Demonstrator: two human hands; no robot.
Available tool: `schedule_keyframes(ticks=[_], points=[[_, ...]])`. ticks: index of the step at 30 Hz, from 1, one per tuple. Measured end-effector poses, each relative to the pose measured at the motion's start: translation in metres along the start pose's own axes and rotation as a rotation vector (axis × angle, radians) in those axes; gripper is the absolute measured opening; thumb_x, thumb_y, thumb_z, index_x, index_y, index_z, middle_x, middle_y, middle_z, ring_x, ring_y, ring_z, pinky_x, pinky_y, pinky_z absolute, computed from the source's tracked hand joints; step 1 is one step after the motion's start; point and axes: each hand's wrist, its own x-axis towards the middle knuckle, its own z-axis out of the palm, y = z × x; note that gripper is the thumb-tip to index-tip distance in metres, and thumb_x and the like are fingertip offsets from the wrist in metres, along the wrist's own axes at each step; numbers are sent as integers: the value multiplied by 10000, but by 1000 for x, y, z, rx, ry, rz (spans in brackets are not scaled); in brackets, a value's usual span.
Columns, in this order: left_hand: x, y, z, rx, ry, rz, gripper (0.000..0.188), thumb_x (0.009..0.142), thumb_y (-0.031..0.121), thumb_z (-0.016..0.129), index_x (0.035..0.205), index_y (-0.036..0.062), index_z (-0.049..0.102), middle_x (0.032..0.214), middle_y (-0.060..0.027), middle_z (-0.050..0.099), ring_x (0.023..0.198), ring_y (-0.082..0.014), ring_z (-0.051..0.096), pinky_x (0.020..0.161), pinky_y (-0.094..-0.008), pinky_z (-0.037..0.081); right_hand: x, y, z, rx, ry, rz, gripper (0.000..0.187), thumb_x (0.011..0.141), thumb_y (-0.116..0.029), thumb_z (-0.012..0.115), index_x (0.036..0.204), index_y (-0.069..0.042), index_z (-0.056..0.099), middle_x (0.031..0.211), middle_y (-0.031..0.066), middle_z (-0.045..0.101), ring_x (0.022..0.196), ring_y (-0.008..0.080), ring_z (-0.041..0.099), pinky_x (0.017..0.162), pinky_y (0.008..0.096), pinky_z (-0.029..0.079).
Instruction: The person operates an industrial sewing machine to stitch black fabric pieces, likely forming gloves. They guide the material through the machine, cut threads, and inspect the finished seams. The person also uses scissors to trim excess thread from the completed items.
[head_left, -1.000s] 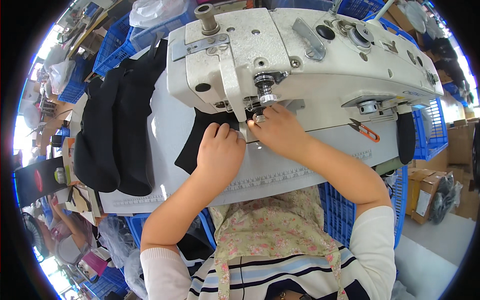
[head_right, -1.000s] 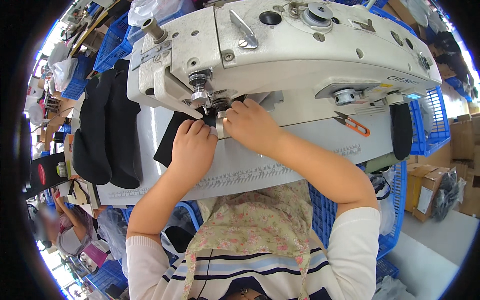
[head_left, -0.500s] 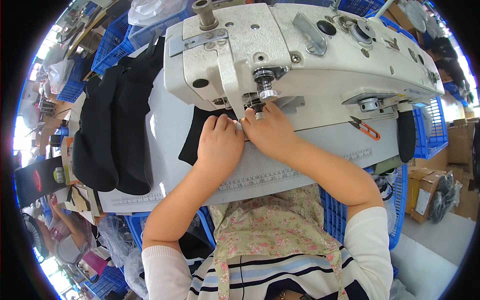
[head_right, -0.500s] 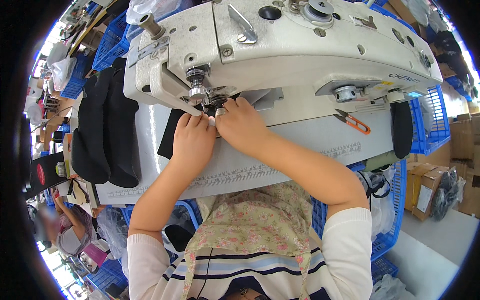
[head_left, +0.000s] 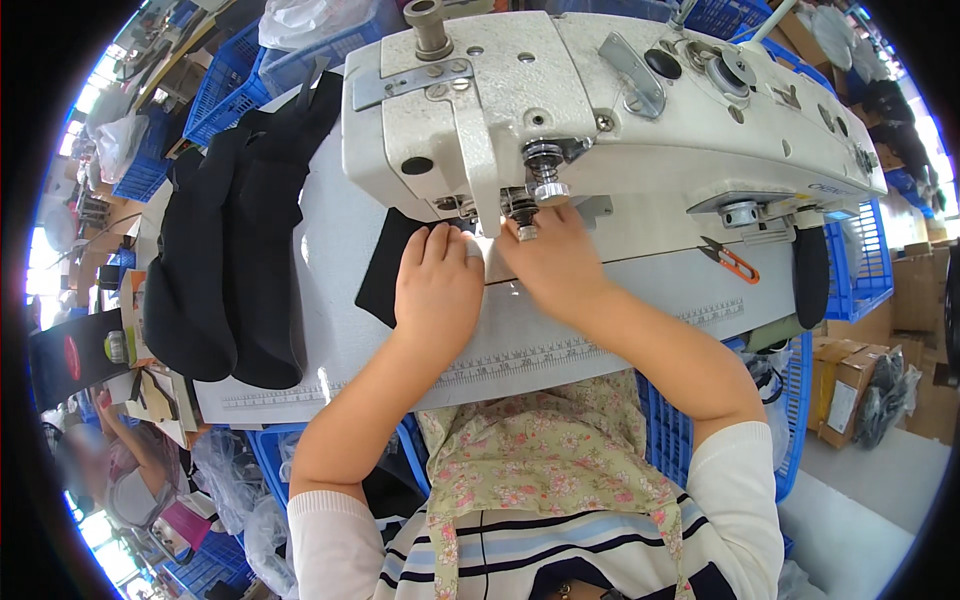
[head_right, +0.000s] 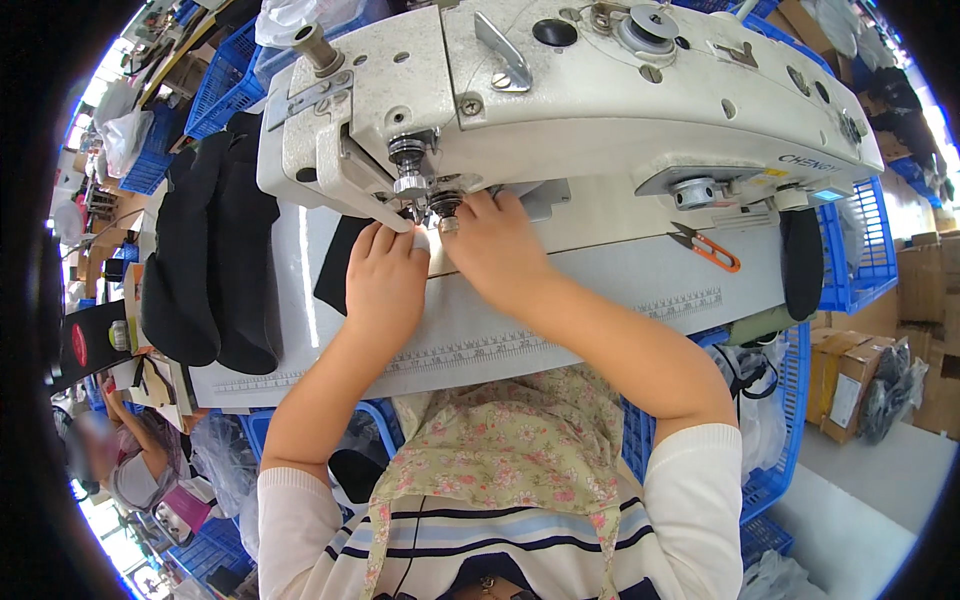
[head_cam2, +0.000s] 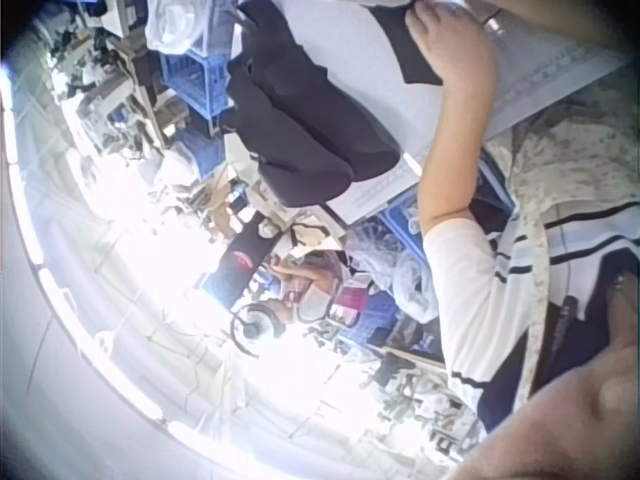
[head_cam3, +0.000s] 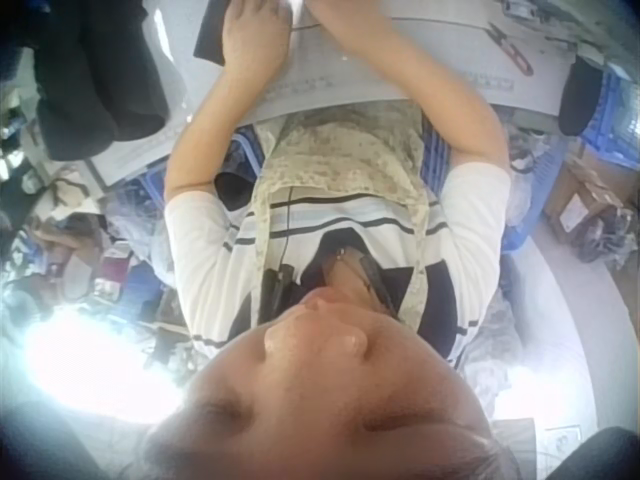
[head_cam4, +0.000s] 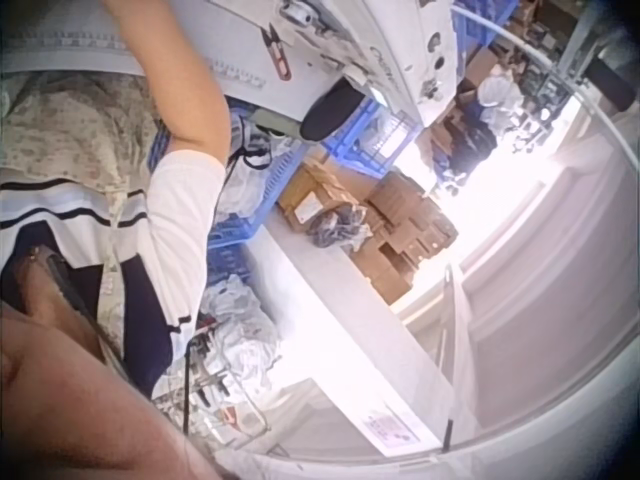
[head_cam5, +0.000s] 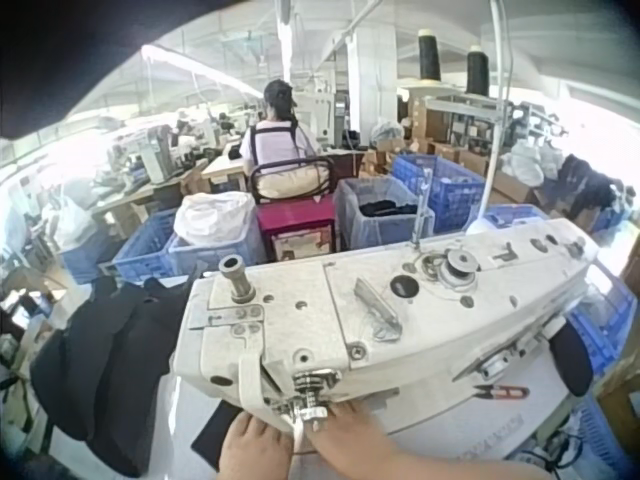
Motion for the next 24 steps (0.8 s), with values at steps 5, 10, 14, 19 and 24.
schedule_keyframes(ticks=[5, 10, 14, 19, 24], points=[[-2, 3, -16, 46, -148, -30, 198, 712, 118, 554, 849, 5, 641, 976, -137, 646, 1026, -263, 575, 960, -384, 404, -6, 7, -2, -124, -26, 27, 99, 705, -152, 588, 747, -87, 650, 791, 30, 576, 895, 215, 521, 735, 340, 398], [1, 2, -24, -33, -235, -37, 174, 706, 114, 555, 821, 10, 633, 955, -137, 651, 1015, -265, 586, 957, -390, 412, -1, 10, -2, -122, 148, -268, 87, 701, -162, 577, 710, -88, 622, 746, 17, 582, 820, 173, 546, 756, 289, 403], [0, 1, -22, -37, -196, -11, 157, 703, 112, 554, 804, 15, 628, 945, -133, 653, 996, -262, 595, 948, -393, 419, 0, 17, -4, -33, -26, -368, 62, 704, -159, 571, 679, -106, 591, 697, 21, 598, 747, 161, 568, 737, 288, 414], [-3, 1, -24, -57, -230, 10, 167, 702, 113, 558, 816, 13, 628, 934, -128, 655, 990, -261, 601, 928, -391, 430, 0, 16, -1, -62, -29, -376, 72, 692, -157, 576, 637, -111, 569, 640, 17, 586, 711, 170, 574, 690, 298, 414], [-8, 6, -18, -37, -217, 20, 215, 699, 115, 567, 862, -7, 635, 912, -128, 655, 978, -257, 606, 908, -378, 442, -2, 5, 1, -125, -79, -312, 80, 682, -167, 589, 635, -104, 574, 642, 24, 589, 702, 187, 567, 680, 303, 402]])
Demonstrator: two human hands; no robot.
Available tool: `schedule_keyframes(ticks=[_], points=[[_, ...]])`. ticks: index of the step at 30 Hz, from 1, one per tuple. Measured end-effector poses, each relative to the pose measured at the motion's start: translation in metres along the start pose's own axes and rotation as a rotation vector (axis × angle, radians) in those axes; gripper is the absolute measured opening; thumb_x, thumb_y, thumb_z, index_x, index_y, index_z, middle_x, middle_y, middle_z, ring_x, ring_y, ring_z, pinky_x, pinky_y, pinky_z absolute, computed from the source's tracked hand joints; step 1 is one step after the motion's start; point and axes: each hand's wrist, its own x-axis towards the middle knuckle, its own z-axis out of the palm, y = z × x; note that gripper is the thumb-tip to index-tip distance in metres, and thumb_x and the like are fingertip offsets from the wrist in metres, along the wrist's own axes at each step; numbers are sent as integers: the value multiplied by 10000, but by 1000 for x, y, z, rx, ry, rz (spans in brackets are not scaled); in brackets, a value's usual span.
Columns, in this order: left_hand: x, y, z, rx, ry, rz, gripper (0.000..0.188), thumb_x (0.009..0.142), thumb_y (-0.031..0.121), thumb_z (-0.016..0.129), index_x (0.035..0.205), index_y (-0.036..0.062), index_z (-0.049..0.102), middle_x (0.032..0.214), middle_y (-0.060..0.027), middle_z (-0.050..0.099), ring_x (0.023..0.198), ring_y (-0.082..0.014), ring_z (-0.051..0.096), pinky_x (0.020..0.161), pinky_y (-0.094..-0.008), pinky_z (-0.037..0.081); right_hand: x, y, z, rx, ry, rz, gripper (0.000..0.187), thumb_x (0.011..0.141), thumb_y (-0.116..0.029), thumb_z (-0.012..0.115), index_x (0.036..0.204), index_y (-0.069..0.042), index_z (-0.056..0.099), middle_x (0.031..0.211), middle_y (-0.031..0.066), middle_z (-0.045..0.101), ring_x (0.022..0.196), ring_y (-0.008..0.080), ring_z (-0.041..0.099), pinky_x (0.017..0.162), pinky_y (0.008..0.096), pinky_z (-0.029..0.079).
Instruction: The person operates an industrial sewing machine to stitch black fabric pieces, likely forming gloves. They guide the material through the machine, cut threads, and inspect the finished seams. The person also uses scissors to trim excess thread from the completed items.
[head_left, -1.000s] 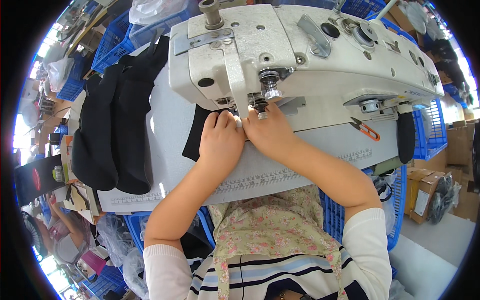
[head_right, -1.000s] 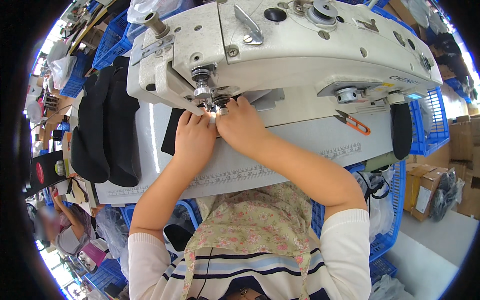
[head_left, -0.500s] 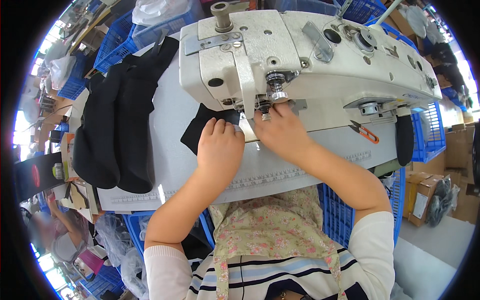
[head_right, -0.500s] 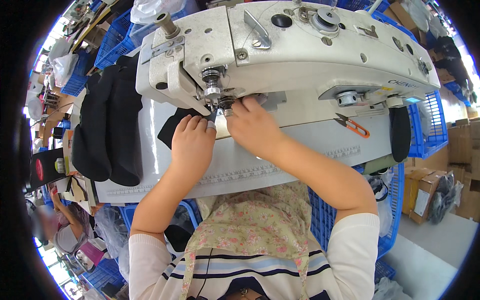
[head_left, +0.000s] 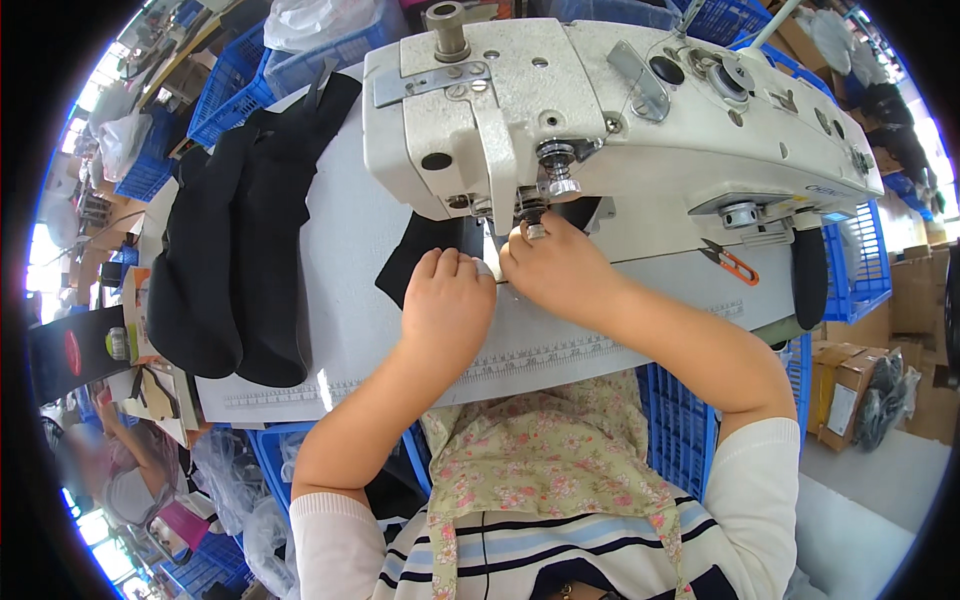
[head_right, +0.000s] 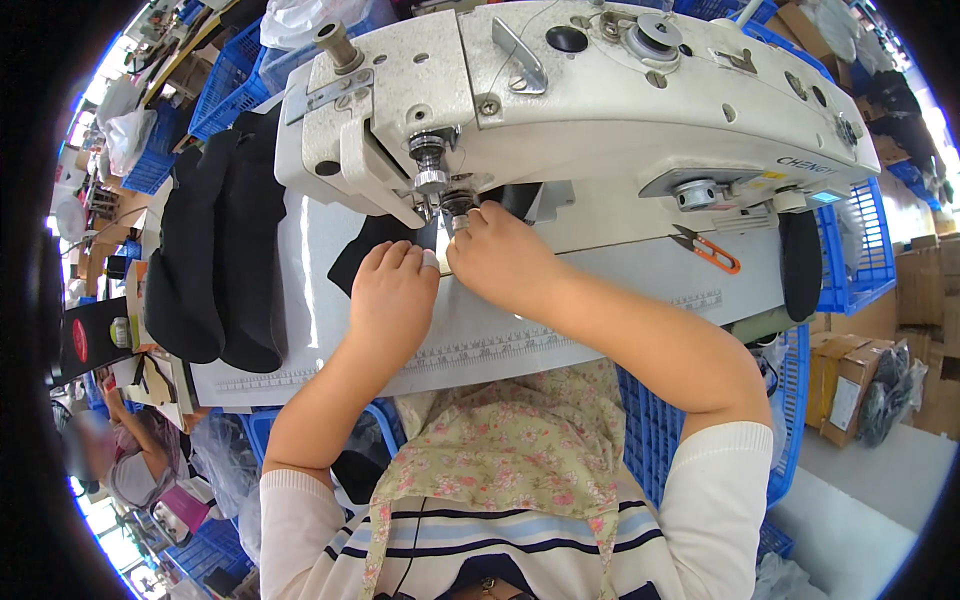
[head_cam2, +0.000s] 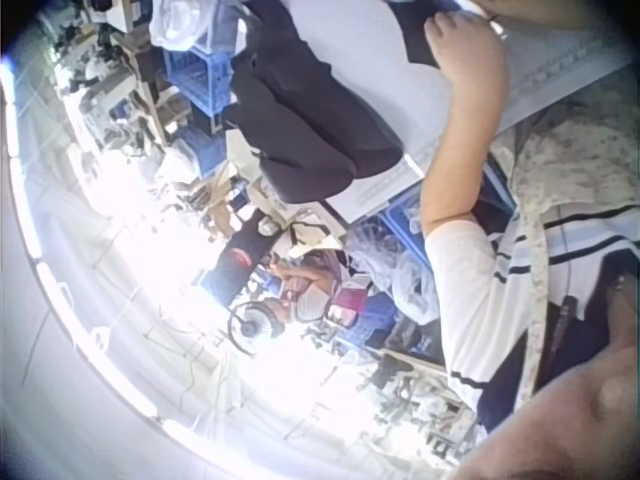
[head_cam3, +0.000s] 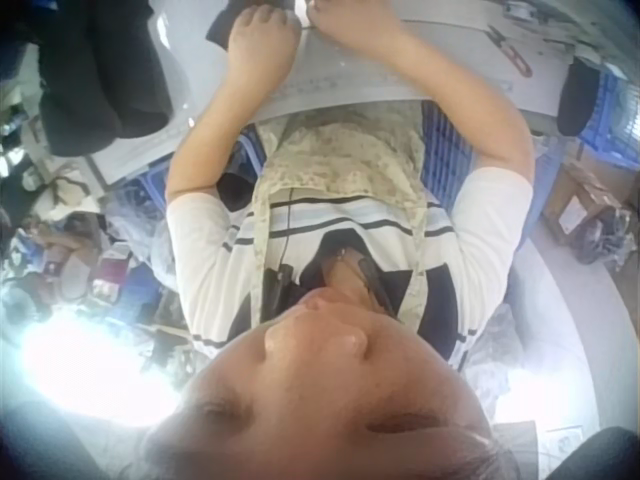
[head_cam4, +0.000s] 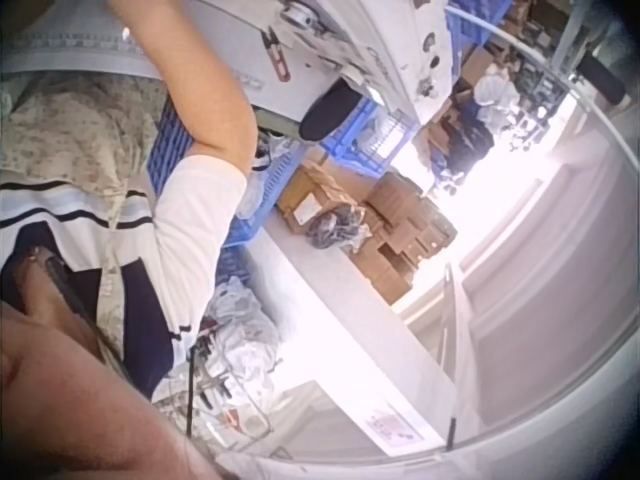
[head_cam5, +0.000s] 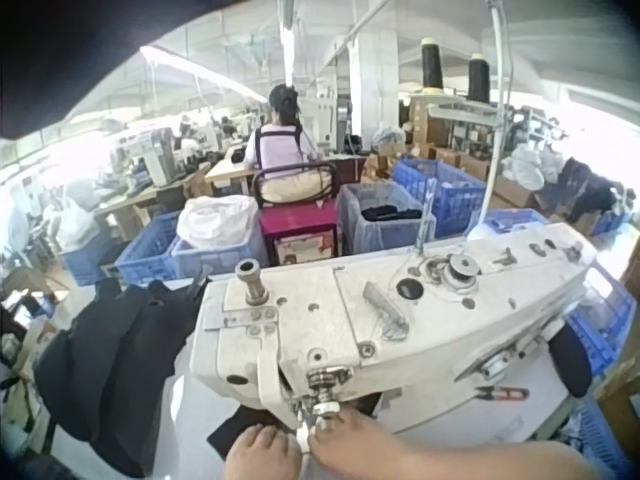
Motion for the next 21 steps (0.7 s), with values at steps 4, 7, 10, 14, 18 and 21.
schedule_keyframes(ticks=[4, 7, 10, 14, 18, 21], points=[[0, 4, 8, 14, 53, -13, 252, 694, 116, 572, 897, -17, 640, 898, -129, 654, 964, -252, 608, 880, -364, 452, 2, -1, 4, -13, 39, 28, 88, 683, -177, 596, 645, -99, 578, 629, 24, 584, 694, 188, 559, 680, 309, 402], [1, 6, 9, 5, 66, -23, 256, 687, 115, 577, 896, -18, 639, 900, -124, 651, 956, -250, 605, 860, -354, 454, 2, -2, 9, 2, 58, 43, 96, 688, -185, 596, 655, -96, 580, 628, 23, 586, 702, 191, 563, 680, 312, 403], [4, 6, 7, 30, 55, -15, 253, 681, 115, 582, 889, -16, 640, 894, -115, 644, 944, -246, 600, 845, -345, 453, 5, -3, 4, -1, 12, 84, 102, 696, -186, 595, 666, -90, 584, 631, 32, 590, 693, 201, 568, 706, 318, 413], [9, 5, 8, 13, 42, -38, 227, 681, 121, 588, 862, -6, 642, 884, -108, 636, 921, -236, 595, 821, -338, 451, 9, -5, 11, 54, 36, 153, 101, 700, -165, 590, 697, -64, 593, 630, 67, 591, 689, 220, 581, 737, 333, 427], [12, 2, 14, 33, 79, -32, 193, 700, 142, 594, 827, 4, 641, 879, -109, 633, 903, -229, 594, 806, -339, 450, 12, -4, 16, 118, 19, 182, 185, 699, -150, 587, 812, -8, 626, 659, 122, 610, 695, 245, 592, 735, 354, 438], [13, 2, 14, 34, 72, -35, 187, 713, 160, 597, 814, 8, 639, 885, -112, 634, 904, -231, 593, 808, -340, 448, 11, -6, 23, 121, 48, 195, 251, 707, -143, 583, 896, 13, 639, 689, 156, 624, 705, 255, 595, 731, 368, 447]])
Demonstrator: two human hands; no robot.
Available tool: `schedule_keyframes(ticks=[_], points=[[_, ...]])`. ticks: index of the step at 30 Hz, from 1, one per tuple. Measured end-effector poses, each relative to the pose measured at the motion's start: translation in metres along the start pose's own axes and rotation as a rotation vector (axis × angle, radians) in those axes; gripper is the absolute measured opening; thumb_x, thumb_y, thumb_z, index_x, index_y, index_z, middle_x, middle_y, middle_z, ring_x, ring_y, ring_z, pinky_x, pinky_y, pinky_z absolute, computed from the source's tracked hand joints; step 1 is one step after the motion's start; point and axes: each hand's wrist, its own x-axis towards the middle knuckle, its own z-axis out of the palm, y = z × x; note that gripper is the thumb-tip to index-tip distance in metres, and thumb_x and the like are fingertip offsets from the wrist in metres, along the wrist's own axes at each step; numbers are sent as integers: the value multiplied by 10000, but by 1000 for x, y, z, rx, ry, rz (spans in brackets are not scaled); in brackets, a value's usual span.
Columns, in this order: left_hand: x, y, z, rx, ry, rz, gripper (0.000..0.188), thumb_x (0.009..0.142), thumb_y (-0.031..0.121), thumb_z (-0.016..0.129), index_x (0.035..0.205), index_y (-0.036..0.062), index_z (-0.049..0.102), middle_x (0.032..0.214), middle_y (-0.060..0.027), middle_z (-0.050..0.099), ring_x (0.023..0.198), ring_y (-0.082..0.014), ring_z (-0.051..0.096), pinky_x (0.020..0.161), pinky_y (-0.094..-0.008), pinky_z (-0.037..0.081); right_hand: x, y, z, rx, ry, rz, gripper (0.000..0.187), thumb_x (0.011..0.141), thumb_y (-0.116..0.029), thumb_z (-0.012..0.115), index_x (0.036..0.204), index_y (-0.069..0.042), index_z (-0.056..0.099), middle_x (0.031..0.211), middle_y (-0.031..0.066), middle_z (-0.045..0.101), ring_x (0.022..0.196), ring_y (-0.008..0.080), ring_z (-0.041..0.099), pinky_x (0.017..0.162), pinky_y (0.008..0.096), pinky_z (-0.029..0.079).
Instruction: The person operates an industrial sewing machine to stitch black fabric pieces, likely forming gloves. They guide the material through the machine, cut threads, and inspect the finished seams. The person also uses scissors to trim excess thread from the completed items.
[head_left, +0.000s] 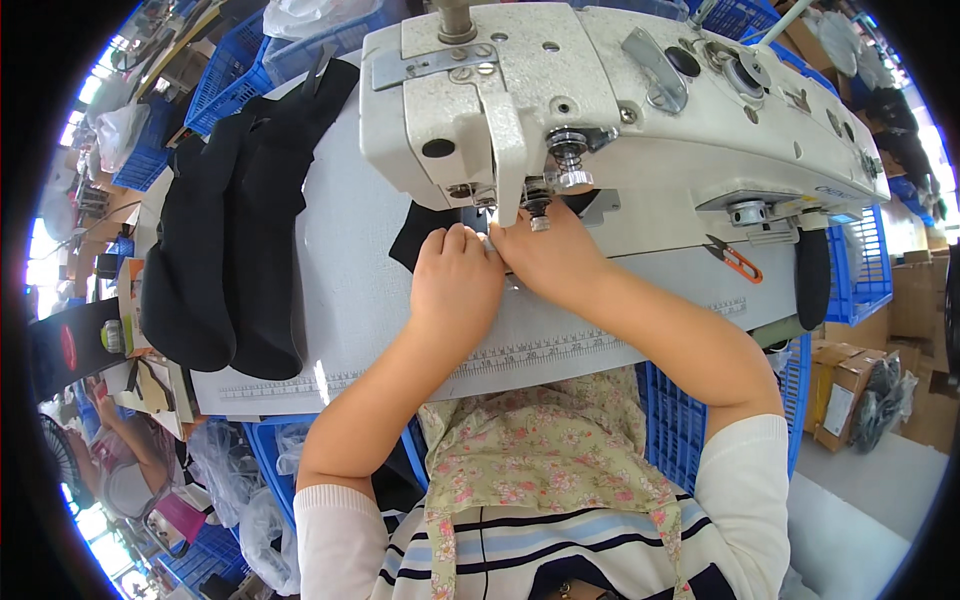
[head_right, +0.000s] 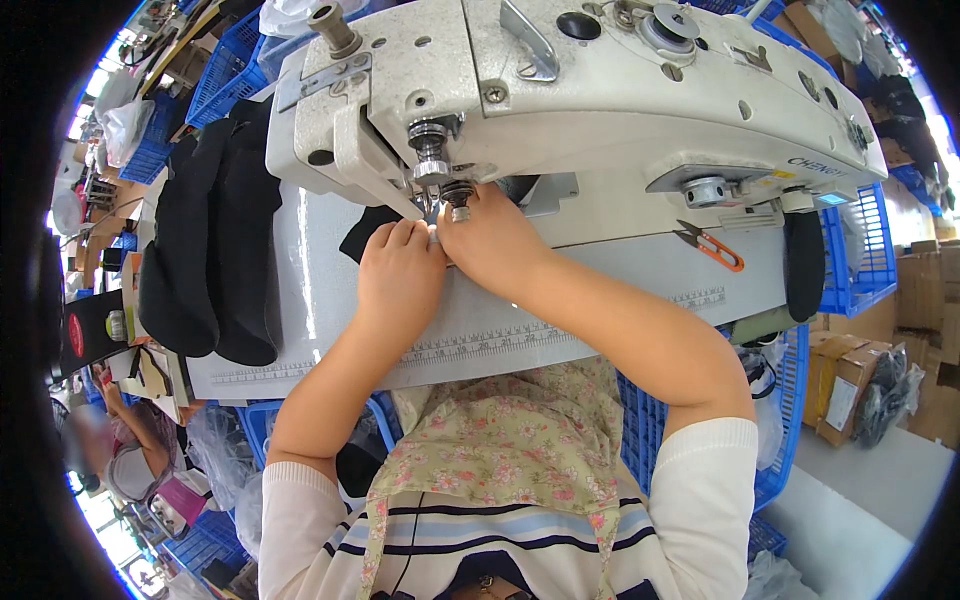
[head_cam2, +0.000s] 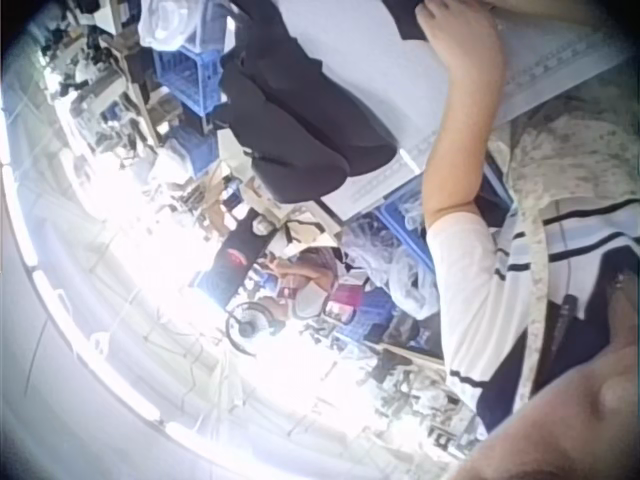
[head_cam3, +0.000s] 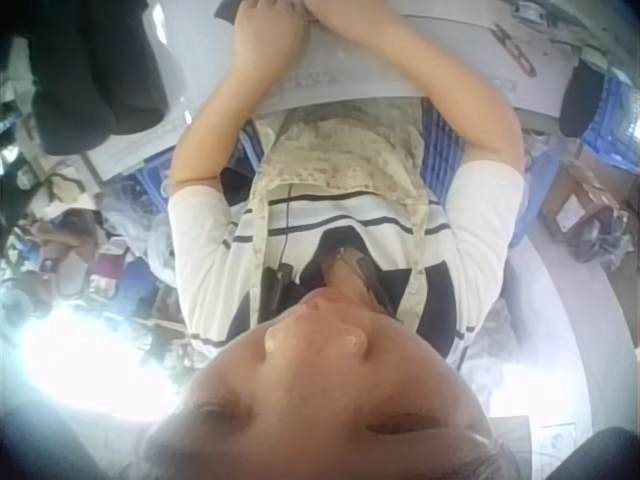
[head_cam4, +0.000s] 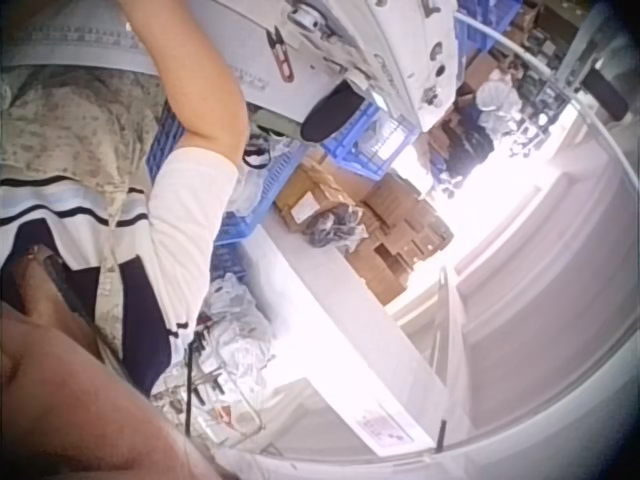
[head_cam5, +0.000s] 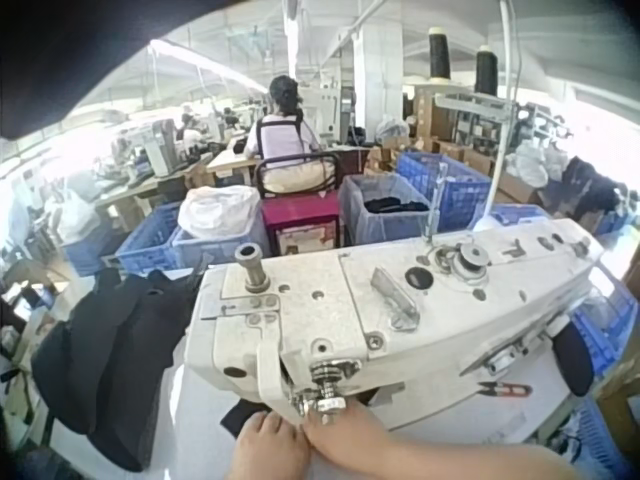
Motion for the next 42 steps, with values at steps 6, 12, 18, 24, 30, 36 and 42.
schedule_keyframes(ticks=[6, 12, 18, 24, 30, 36, 42], points=[[-4, 0, 2, 0, 22, -4, 175, 698, 143, 592, 802, 10, 637, 904, -115, 641, 937, -242, 596, 827, -345, 451, -5, 0, -21, 17, -90, 93, 195, 719, -128, 589, 875, -31, 653, 770, 124, 626, 823, 254, 583, 721, 368, 459], [-9, 0, -3, -84, 1, -22, 141, 681, 121, 584, 774, 27, 632, 891, -106, 656, 963, -243, 616, 844, -352, 468, -4, 5, -47, -25, -236, 27, 108, 723, -98, 582, 790, -52, 653, 795, 96, 612, 865, 225, 567, 693, 324, 459], [-8, -3, -7, -115, -49, -25, 102, 672, 108, 587, 744, 43, 619, 873, -99, 655, 947, -242, 623, 822, -343, 477, 2, 5, -40, 22, -207, -152, 68, 733, -98, 568, 715, -63, 623, 747, 87, 632, 772, 215, 616, 668, 323, 467], [-9, -6, -8, -160, -56, -46, 97, 667, 101, 584, 743, 53, 621, 856, -80, 650, 947, -235, 624, 794, -345, 482, 1, 2, -37, 67, -326, -89, 66, 734, -117, 571, 696, -80, 610, 711, 67, 629, 710, 207, 628, 652, 322, 460], [-10, -8, -7, -173, -51, -17, 90, 666, 103, 587, 733, 60, 627, 857, -72, 650, 940, -231, 626, 778, -339, 484, -9, 3, -24, 13, -139, -233, 55, 700, -110, 577, 694, -65, 609, 726, 55, 544, 702, 180, 557, 637, 304, 411], [-10, -7, -7, -166, -84, -14, 96, 668, 116, 594, 738, 59, 626, 859, -73, 649, 939, -225, 627, 770, -335, 484, -11, 3, -19, 14, -105, -244, 56, 695, -107, 573, 684, -64, 608, 726, 54, 538, 677, 181, 535, 640, 304, 407], [-4, -6, -6, -146, -67, -7, 94, 675, 130, 602, 728, 57, 627, 858, -76, 646, 939, -223, 616, 748, -337, 485, -9, -1, -19, 14, -109, -177, 89, 706, -119, 576, 717, -46, 625, 753, 71, 545, 713, 198, 549, 681, 319, 420]])
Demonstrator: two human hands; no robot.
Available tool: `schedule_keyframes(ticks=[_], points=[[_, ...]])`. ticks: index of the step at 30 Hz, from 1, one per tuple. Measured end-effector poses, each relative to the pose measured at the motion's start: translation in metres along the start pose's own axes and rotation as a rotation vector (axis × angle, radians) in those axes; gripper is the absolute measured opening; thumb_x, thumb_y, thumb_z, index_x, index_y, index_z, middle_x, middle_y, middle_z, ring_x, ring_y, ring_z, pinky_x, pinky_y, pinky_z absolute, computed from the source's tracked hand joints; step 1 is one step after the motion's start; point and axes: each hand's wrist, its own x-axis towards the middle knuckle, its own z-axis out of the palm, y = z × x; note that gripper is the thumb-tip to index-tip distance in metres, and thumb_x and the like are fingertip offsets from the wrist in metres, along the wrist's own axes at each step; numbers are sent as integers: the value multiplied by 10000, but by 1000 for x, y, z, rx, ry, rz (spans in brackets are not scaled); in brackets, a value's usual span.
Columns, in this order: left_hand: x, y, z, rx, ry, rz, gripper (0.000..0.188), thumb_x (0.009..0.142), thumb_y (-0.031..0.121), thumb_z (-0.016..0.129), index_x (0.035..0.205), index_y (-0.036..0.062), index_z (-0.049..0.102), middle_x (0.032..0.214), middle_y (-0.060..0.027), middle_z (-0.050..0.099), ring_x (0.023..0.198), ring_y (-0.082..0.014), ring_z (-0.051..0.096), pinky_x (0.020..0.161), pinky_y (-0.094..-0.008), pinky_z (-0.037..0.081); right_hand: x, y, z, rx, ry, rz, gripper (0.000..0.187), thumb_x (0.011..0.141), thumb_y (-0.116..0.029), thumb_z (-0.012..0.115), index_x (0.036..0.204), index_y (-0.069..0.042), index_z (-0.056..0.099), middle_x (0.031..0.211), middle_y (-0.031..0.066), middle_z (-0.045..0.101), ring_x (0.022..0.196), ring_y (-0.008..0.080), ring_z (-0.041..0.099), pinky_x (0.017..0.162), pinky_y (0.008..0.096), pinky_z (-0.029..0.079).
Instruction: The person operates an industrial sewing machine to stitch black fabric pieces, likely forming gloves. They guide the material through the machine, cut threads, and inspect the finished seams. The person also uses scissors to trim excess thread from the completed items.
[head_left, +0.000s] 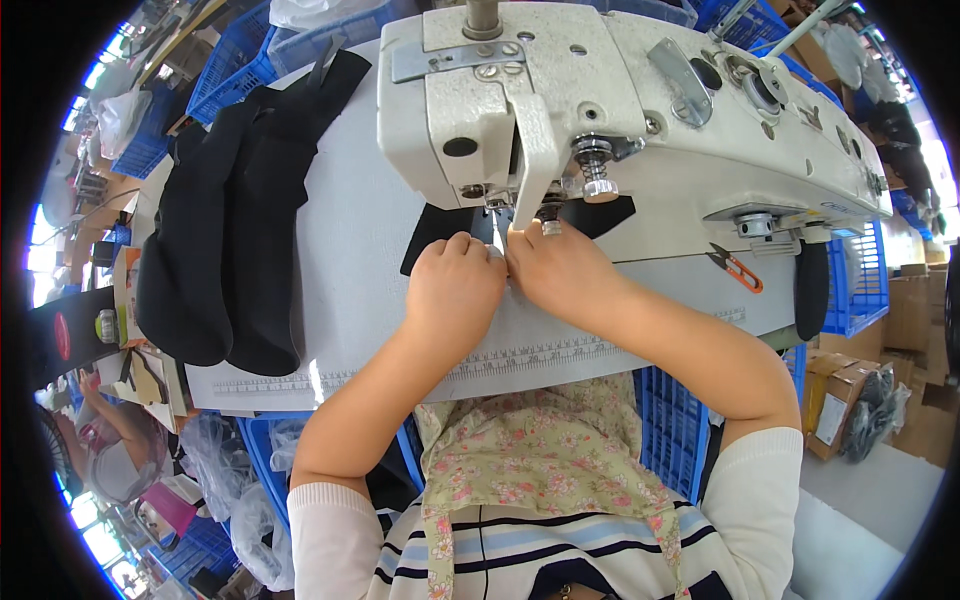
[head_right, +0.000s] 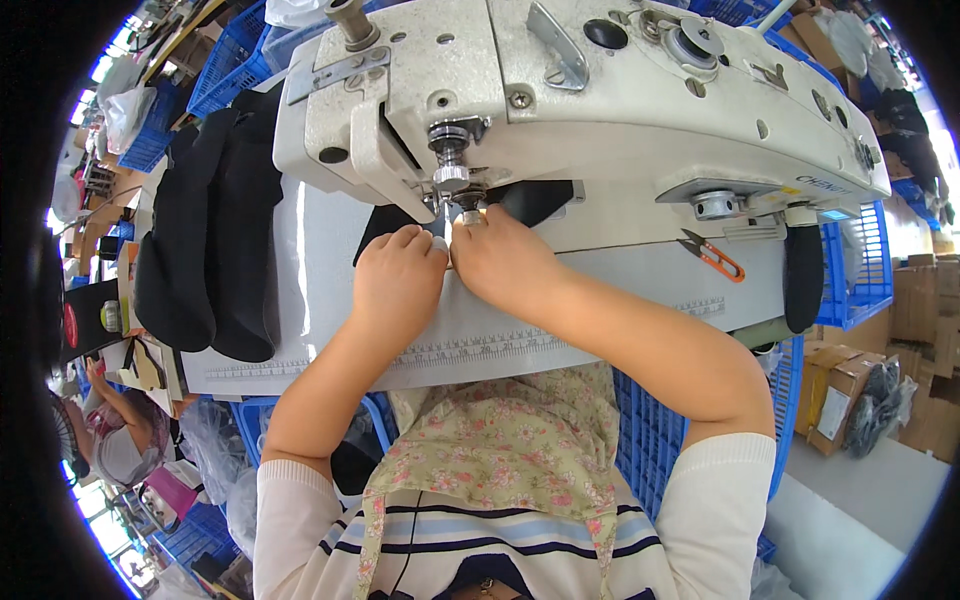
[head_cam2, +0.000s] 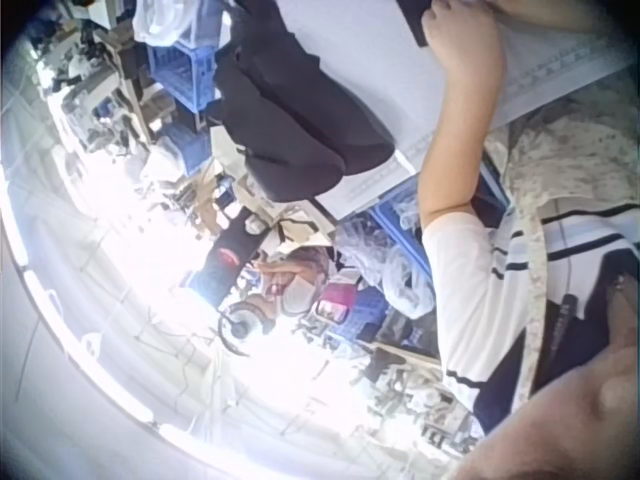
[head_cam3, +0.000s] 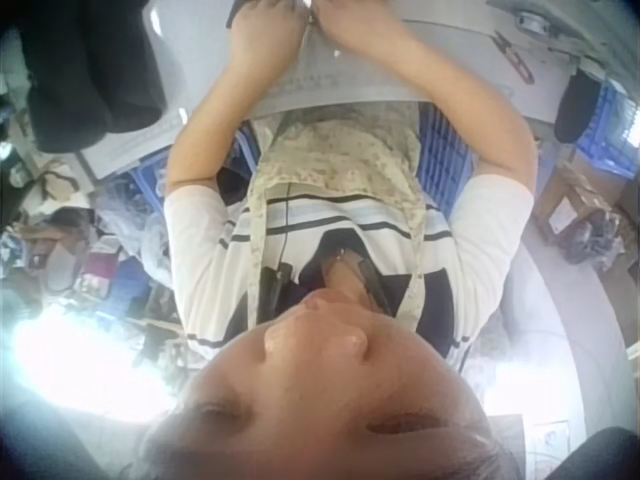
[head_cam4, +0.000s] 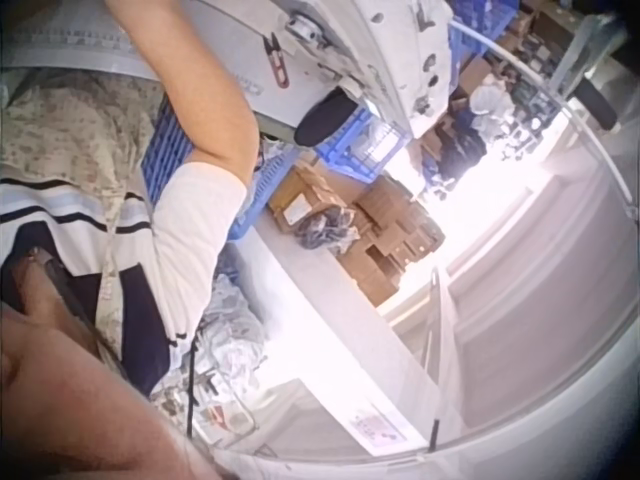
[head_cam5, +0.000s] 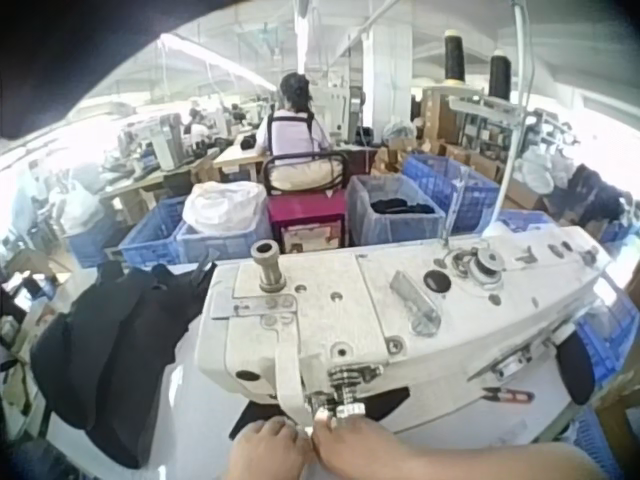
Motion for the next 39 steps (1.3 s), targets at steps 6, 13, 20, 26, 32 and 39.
schedule_keyframes(ticks=[6, 13, 20, 26, 32, 39], points=[[3, -1, 9, 52, 56, -8, 101, 667, 133, 603, 724, 52, 624, 826, -70, 629, 879, -214, 611, 714, -336, 485, -1, -4, 4, -47, 11, 11, 132, 717, -129, 574, 757, -23, 642, 798, 79, 559, 765, 226, 564, 708, 337, 422], [8, -4, 9, 16, 42, -10, 143, 629, 118, 630, 738, 27, 641, 897, -146, 650, 921, -247, 618, 699, -329, 498, -2, -10, 1, -140, -104, 59, 187, 719, -132, 578, 821, -7, 671, 894, 106, 586, 875, 251, 556, 765, 346, 410], [6, -11, 15, -4, 113, 13, 132, 663, 121, 611, 758, 35, 639, 944, -116, 631, 951, -242, 609, 681, -341, 522, 1, -14, 0, -214, -212, 122, 209, 739, -137, 575, 859, -15, 694, 911, 88, 595, 945, 261, 540, 848, 377, 372], [5, -15, 15, -126, 72, -14, 115, 680, 106, 607, 769, 41, 640, 971, -74, 629, 913, -225, 607, 663, -355, 522, 2, -15, 0, -125, -132, 159, 216, 732, -138, 574, 852, -8, 699, 930, 104, 610, 1004, 285, 541, 942, 402, 350], [6, -20, 17, -141, 98, 24, 96, 687, 112, 611, 760, 58, 640, 979, -69, 633, 913, -233, 609, 668, -356, 523, -8, -17, 9, -137, 46, 173, 230, 719, -141, 564, 840, 4, 694, 921, 112, 598, 1058, 302, 519, 1072, 447, 273], [9, -25, 19, -60, 123, 100, 151, 689, 118, 595, 814, 40, 626, 863, -55, 595, 873, -196, 593, 626, -309, 522, -7, -14, 5, -145, 35, 204, 209, 719, -141, 555, 798, 0, 687, 883, 101, 590, 1058, 306, 504, 1073, 451, 276]])
